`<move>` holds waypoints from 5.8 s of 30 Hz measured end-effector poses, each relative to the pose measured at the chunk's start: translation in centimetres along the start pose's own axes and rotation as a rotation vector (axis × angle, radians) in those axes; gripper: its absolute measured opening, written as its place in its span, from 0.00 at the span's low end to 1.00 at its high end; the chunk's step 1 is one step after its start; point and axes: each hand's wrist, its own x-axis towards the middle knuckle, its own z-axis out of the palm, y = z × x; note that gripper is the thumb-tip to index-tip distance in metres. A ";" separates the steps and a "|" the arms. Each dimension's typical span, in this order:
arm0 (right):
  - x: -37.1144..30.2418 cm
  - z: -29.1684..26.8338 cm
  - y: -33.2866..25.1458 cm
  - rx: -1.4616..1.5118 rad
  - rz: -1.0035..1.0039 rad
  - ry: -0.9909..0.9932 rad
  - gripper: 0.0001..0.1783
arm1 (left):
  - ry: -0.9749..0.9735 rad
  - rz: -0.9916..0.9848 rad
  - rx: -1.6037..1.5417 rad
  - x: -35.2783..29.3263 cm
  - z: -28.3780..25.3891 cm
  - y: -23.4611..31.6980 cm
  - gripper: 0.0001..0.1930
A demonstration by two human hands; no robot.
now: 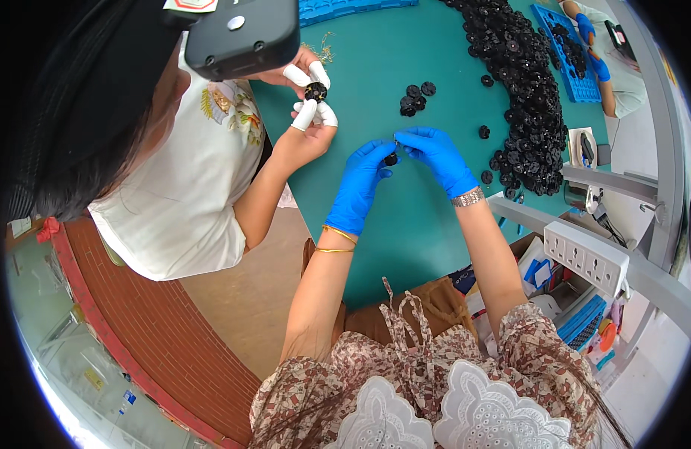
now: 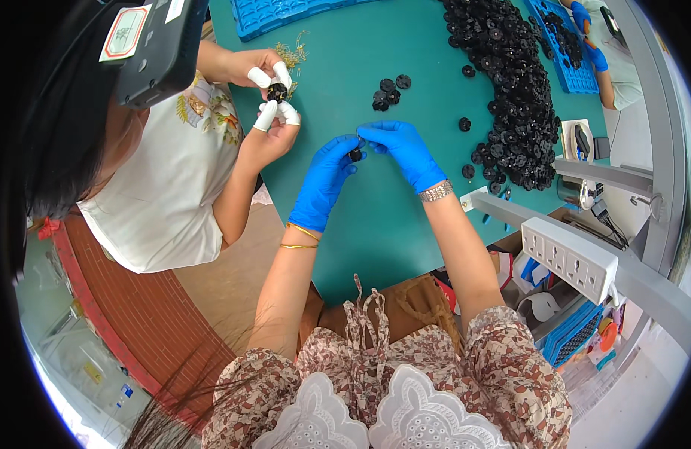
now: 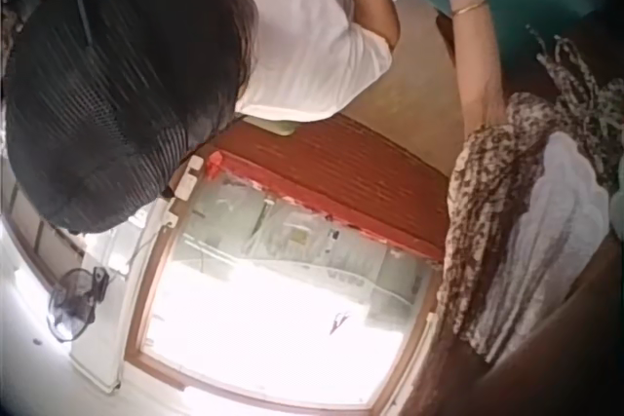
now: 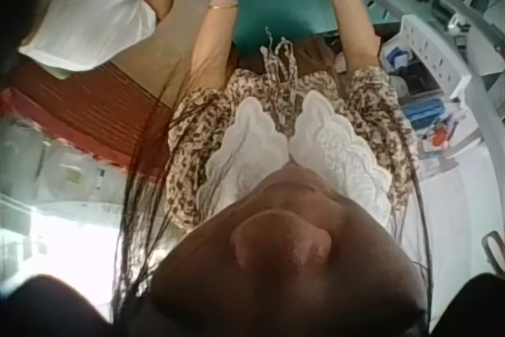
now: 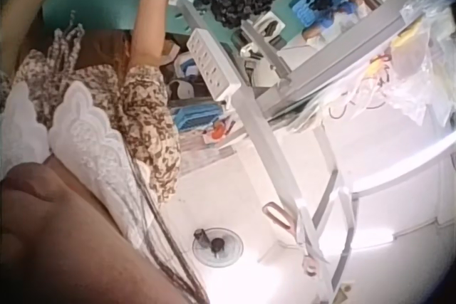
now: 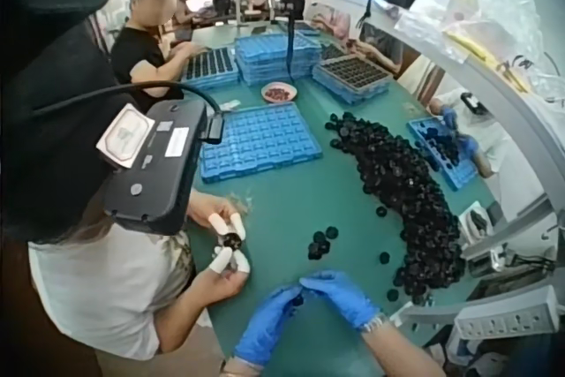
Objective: The person assembles electronic components by inserting small pins into circular plastic bases by hand, stands up to place an assembled piece into a tray, and returns to insert pins into more bases.
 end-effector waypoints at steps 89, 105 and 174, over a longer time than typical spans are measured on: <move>-1.2 2.2 1.5 -0.007 -0.134 0.089 0.11 | -0.209 0.127 -0.245 -1.5 -1.3 0.4 0.25; -0.6 7.1 -6.2 -0.948 -0.918 0.339 0.24 | 0.178 0.713 1.260 0.3 -4.6 -5.0 0.19; 20.0 6.9 -5.8 -1.266 -0.782 0.435 0.22 | 0.176 0.139 -0.255 -8.9 -3.7 2.1 0.20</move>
